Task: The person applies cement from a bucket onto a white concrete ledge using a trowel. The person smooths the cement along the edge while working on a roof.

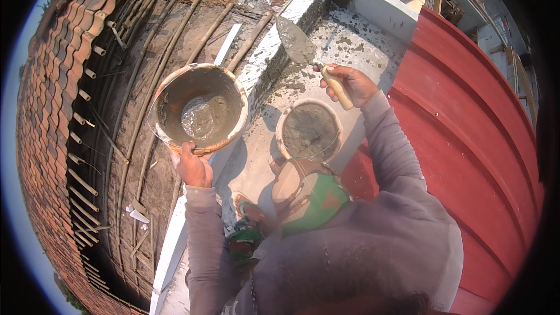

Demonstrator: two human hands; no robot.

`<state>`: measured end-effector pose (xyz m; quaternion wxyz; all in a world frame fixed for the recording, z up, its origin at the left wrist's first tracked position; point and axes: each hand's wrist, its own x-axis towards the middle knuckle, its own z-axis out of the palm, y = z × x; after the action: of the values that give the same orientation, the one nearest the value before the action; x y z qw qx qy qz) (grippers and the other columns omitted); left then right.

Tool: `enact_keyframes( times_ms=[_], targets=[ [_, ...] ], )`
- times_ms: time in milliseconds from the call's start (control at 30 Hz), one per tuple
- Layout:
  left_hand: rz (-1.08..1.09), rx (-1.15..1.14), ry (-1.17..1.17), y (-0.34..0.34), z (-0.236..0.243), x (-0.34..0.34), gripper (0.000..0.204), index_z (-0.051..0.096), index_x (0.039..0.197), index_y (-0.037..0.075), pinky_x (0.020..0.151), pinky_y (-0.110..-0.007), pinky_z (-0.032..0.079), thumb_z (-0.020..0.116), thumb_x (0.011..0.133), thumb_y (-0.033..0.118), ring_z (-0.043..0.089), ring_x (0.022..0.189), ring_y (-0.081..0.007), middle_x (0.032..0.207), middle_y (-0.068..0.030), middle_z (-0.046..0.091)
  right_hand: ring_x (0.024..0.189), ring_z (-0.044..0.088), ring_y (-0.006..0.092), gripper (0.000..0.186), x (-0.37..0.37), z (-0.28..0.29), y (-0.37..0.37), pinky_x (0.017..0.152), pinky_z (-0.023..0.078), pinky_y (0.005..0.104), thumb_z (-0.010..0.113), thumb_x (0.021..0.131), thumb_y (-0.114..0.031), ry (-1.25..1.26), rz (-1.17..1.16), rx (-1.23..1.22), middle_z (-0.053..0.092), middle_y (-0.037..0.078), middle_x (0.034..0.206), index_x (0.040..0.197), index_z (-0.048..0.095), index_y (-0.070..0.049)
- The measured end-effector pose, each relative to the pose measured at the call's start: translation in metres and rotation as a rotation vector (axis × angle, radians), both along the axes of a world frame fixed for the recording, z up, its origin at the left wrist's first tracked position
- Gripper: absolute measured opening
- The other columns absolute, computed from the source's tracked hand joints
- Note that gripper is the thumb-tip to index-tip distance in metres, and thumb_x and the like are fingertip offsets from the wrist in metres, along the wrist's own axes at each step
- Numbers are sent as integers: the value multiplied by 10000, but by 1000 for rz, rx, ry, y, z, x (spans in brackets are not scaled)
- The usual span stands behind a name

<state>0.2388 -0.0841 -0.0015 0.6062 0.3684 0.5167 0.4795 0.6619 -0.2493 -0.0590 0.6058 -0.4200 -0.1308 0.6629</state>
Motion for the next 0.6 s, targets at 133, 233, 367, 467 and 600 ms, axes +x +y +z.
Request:
enact_keyframes(
  times_ms=[133,233,367,467,600],
  targets=[
    [76,-65,-2,3,5,-50,608,427,1536,45,936,-594,618,574,946,51,639,1227,-324,1382,-146,570,769,679,174,413,78,-27,1,628,607,331,630,1053,-245,-70,-436,-68,698,110,1011,1398,581,-22],
    [120,-78,22,-7,7,-99,598,423,1539,40,983,-604,606,559,956,51,621,1266,-330,1392,-156,564,761,677,190,395,139,-47,26,641,610,356,682,1021,-195,-143,-719,-56,707,111,1010,1361,588,-18],
    [249,-86,102,-30,17,-137,626,408,1558,52,1015,-599,596,545,948,33,593,1309,-330,1422,-159,546,832,720,256,502,224,-115,102,718,614,402,777,942,-160,-383,-1119,-85,747,136,1072,1414,644,-54],
    [256,-49,97,-30,2,-165,656,404,1569,68,1007,-589,598,545,931,20,585,1312,-323,1442,-148,536,959,752,276,591,254,-163,163,861,605,391,854,877,-194,-839,-1313,-438,767,161,1215,1427,682,-62],
    [233,-54,91,-27,-9,-171,666,415,1570,107,1012,-564,597,546,924,12,590,1290,-315,1443,-140,538,1074,741,213,574,216,-177,201,966,561,341,886,843,-188,-815,-920,-458,773,147,1272,1374,723,-40]
  ],
)
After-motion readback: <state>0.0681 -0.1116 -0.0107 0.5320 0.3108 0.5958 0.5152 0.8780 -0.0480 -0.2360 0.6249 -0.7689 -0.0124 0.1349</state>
